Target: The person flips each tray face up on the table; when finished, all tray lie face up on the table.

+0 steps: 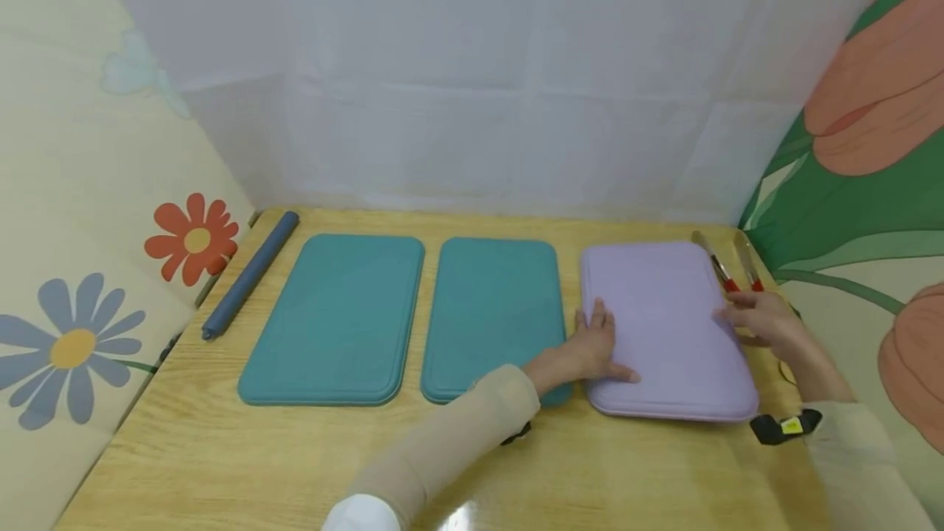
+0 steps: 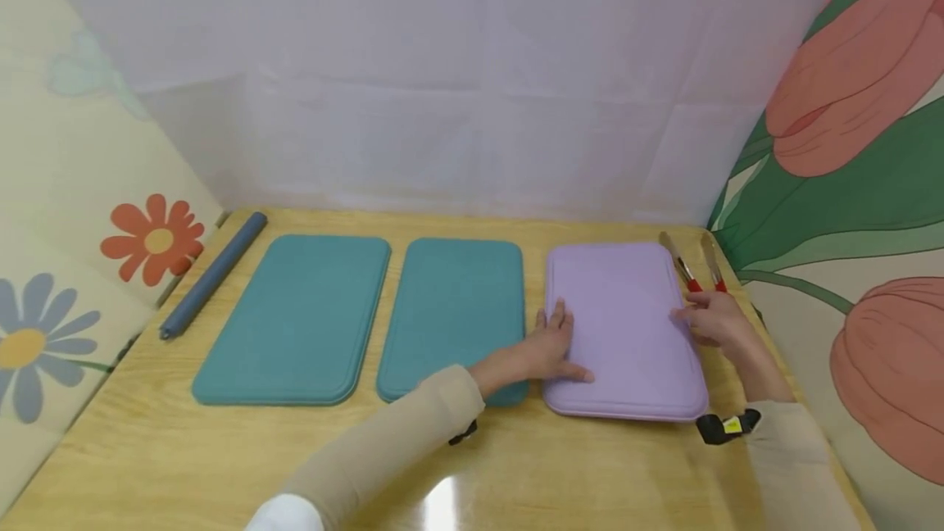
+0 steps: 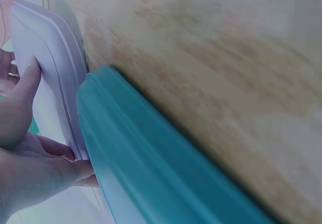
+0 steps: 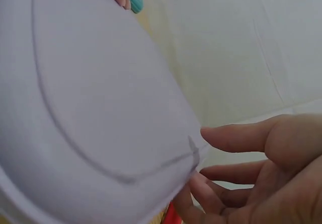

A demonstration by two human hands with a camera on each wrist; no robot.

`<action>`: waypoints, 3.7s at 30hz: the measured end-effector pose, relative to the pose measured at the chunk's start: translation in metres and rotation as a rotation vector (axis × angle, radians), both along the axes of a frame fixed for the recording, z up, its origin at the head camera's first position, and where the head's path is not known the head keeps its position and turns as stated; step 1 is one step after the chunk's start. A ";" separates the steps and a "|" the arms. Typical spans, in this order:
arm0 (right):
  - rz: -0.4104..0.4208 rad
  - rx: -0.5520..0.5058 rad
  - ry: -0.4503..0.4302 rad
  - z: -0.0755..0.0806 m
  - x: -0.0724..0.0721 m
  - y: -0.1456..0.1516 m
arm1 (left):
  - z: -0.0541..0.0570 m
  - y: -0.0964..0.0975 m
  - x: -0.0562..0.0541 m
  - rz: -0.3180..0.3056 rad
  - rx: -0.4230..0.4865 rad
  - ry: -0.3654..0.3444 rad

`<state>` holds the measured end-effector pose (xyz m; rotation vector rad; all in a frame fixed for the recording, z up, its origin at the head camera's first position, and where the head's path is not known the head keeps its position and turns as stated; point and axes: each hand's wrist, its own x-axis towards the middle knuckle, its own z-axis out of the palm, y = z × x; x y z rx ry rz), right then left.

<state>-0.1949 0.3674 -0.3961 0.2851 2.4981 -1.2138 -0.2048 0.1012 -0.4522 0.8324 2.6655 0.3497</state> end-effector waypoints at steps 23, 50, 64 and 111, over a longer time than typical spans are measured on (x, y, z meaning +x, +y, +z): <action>0.090 -0.013 0.102 0.031 -0.002 0.006 | 0.005 -0.013 -0.005 0.038 0.175 -0.179; 0.051 -0.123 0.071 0.058 -0.013 -0.006 | 0.001 -0.025 -0.010 0.017 0.345 -0.242; 0.023 -0.399 0.065 0.069 -0.011 -0.014 | 0.014 -0.026 0.010 -0.052 0.404 -0.244; 0.136 -0.407 0.120 0.098 -0.007 -0.066 | 0.118 -0.005 0.091 -0.099 0.508 -0.027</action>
